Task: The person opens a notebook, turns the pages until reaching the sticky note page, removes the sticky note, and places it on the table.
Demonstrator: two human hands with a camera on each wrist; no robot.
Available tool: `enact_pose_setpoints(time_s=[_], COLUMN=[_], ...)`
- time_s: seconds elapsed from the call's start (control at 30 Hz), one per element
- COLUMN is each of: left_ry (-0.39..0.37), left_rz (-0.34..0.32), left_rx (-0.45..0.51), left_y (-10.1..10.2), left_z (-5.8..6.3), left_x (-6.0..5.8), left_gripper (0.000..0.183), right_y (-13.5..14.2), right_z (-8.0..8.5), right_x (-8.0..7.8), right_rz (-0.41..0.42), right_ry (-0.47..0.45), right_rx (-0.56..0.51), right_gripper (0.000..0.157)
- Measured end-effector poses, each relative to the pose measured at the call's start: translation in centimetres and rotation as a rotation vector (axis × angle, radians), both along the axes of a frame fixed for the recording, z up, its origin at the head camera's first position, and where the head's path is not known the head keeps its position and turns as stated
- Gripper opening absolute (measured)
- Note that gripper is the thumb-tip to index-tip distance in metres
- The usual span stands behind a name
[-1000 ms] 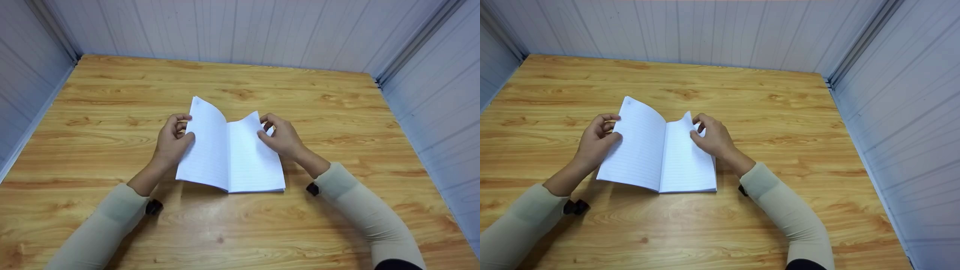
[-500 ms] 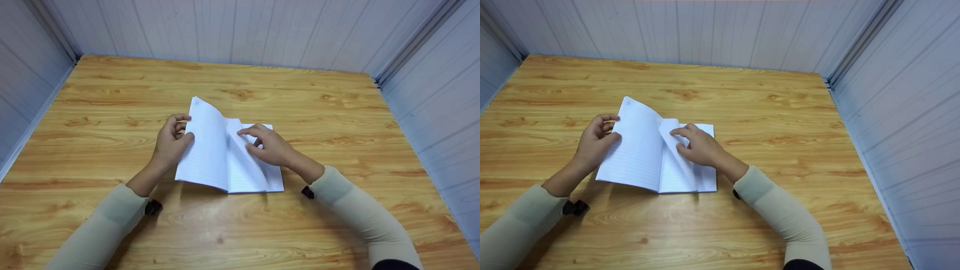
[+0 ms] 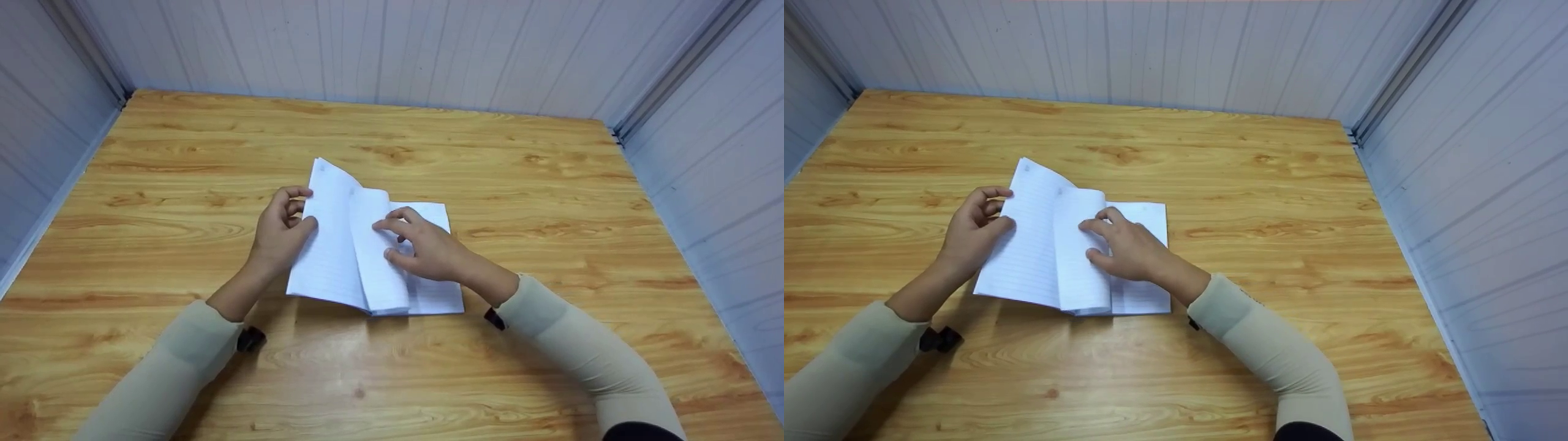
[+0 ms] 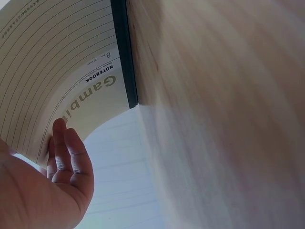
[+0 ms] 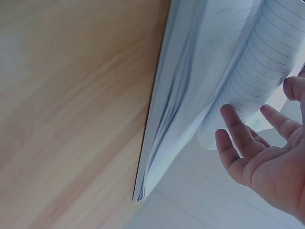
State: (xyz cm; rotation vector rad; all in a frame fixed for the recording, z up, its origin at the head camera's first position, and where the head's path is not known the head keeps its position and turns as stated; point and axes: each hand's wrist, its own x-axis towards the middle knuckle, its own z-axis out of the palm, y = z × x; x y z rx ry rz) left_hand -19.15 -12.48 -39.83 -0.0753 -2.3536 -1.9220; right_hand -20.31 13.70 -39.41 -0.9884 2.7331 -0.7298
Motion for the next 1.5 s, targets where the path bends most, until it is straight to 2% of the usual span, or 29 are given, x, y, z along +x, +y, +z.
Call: enact_pose_setpoints(time_s=[0.3,0.53,0.93,1.07,1.2,1.33,1.5], left_ry=[0.022,-0.011,-0.008,-0.026,-0.021,-0.009,0.0], left_rz=[-0.015,-0.006,-0.017,-0.008,-0.007,-0.009,-0.002], left_rx=[0.012,-0.024,-0.011,-0.022,-0.017,-0.014,-0.014], left_y=[0.0,0.1,0.0,0.1,0.1,0.0,-0.1], left_z=[-0.1,0.3,0.1,0.3,0.3,0.2,0.0], left_x=[0.0,0.1,0.0,0.1,0.1,0.1,0.1], left_gripper=[0.038,0.039,0.043,0.043,0.043,0.041,0.037], right_y=[-0.9,-1.3,-1.6,-1.1,-0.2,1.0,2.4], right_z=[0.0,0.2,0.2,0.2,0.1,0.1,0.1], right_x=[0.4,0.6,0.6,0.3,-0.4,-1.2,-2.2], right_rz=[0.066,0.11,0.157,0.127,0.079,0.012,-0.086], right_ry=[0.022,0.013,-0.004,0.022,0.093,0.128,0.116], right_rx=[0.047,0.065,0.07,0.045,0.041,0.086,0.195], right_gripper=[0.046,0.05,0.057,0.057,0.053,0.049,0.05])
